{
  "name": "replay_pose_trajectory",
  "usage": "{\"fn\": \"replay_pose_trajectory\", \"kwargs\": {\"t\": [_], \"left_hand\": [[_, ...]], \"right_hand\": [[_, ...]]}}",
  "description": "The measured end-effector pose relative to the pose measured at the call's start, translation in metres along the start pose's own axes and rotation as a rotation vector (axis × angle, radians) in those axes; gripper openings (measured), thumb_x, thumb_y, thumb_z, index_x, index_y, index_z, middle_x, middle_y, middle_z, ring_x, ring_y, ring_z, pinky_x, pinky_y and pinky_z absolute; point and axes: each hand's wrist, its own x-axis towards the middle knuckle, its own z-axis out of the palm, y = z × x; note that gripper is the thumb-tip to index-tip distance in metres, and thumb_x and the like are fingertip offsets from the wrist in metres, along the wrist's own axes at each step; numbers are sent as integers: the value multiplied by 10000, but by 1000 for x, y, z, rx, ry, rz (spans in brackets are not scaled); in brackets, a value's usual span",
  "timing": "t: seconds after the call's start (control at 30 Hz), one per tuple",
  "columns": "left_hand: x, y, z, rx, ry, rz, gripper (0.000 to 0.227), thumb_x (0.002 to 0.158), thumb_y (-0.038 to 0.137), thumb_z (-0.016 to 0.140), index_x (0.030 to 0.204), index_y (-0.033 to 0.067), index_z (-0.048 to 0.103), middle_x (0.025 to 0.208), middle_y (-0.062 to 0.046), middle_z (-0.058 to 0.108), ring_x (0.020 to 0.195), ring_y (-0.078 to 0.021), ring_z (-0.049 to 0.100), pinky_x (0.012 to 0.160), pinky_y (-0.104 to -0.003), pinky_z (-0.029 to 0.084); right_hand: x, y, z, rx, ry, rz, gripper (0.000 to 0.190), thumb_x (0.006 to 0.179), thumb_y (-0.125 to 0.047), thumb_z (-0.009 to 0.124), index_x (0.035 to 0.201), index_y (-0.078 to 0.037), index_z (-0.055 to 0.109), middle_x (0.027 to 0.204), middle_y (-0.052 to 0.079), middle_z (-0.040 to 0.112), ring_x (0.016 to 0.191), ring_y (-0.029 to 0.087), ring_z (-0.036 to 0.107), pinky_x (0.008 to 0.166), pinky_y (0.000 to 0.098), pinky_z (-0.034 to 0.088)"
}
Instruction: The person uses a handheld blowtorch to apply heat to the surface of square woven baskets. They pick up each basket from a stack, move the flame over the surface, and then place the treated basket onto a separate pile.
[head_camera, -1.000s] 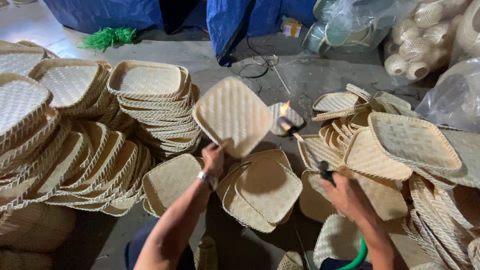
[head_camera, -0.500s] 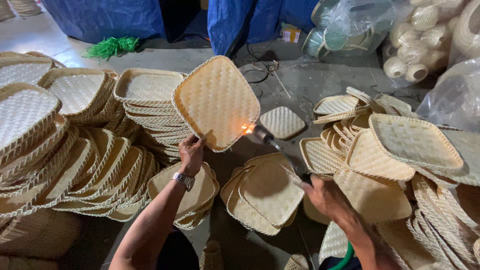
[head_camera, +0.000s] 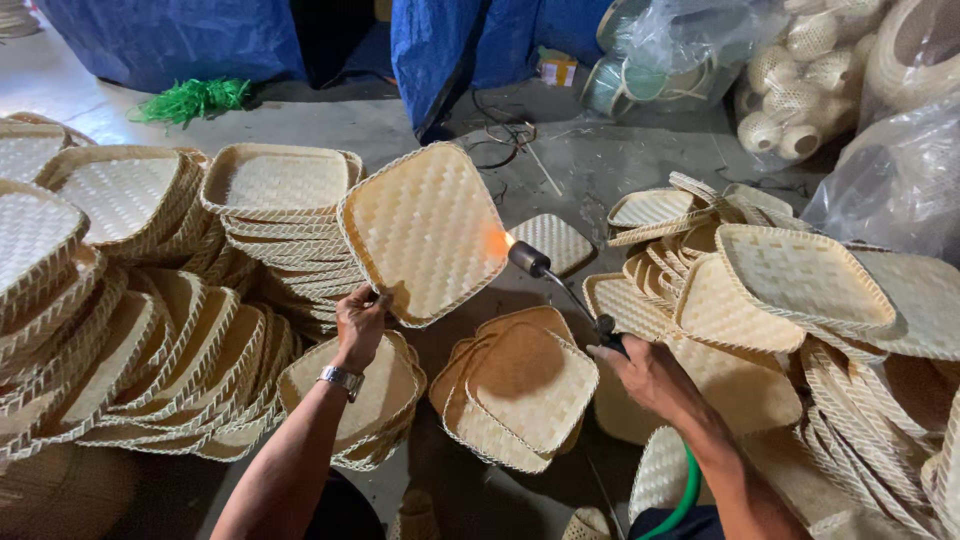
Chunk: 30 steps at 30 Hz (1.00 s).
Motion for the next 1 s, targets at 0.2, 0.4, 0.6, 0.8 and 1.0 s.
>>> {"fn": "replay_pose_trajectory", "kwargs": {"t": [0.2, 0.4, 0.6, 0.8, 1.0], "left_hand": [[4, -6, -8, 84, -33, -117, 144, 955, 88, 678, 1054, 14, 752, 782, -17, 692, 610, -82, 615, 549, -273, 543], [2, -3, -8, 203, -95, -130, 178, 930, 124, 669, 1041, 38, 780, 815, -6, 715, 655, -89, 644, 564, -284, 564], [-4, 13, -3, 349, -83, -214, 204, 916, 203, 694, 1021, 59, 793, 779, 0, 717, 659, -96, 648, 585, -278, 568], [-1, 5, -6, 401, -165, -190, 225, 925, 246, 722, 973, 36, 787, 731, -14, 681, 625, -94, 620, 562, -288, 552], [-3, 4, 1, 529, -218, -176, 244, 919, 288, 706, 1013, 80, 793, 696, -11, 691, 568, -89, 608, 525, -292, 529]], "right_hand": [[3, -10, -7, -49, -107, 169, 312, 951, -339, 608, 1086, -81, 721, 616, 181, 558, 507, 273, 546, 516, 443, 448], [5, -7, -7, 174, -175, 383, 351, 948, -384, 614, 934, -43, 694, 571, 95, 562, 449, 191, 531, 434, 385, 440], [9, -9, -11, 182, -133, 339, 350, 955, -385, 588, 932, -46, 673, 558, 56, 573, 450, 173, 584, 426, 361, 479], [13, -5, -15, 290, -152, 418, 371, 986, -388, 560, 943, -45, 696, 614, 51, 580, 476, 158, 559, 431, 363, 453], [20, -15, -19, 207, -104, 389, 433, 998, -402, 600, 909, 14, 681, 618, 58, 608, 488, 151, 564, 452, 341, 464]]}}
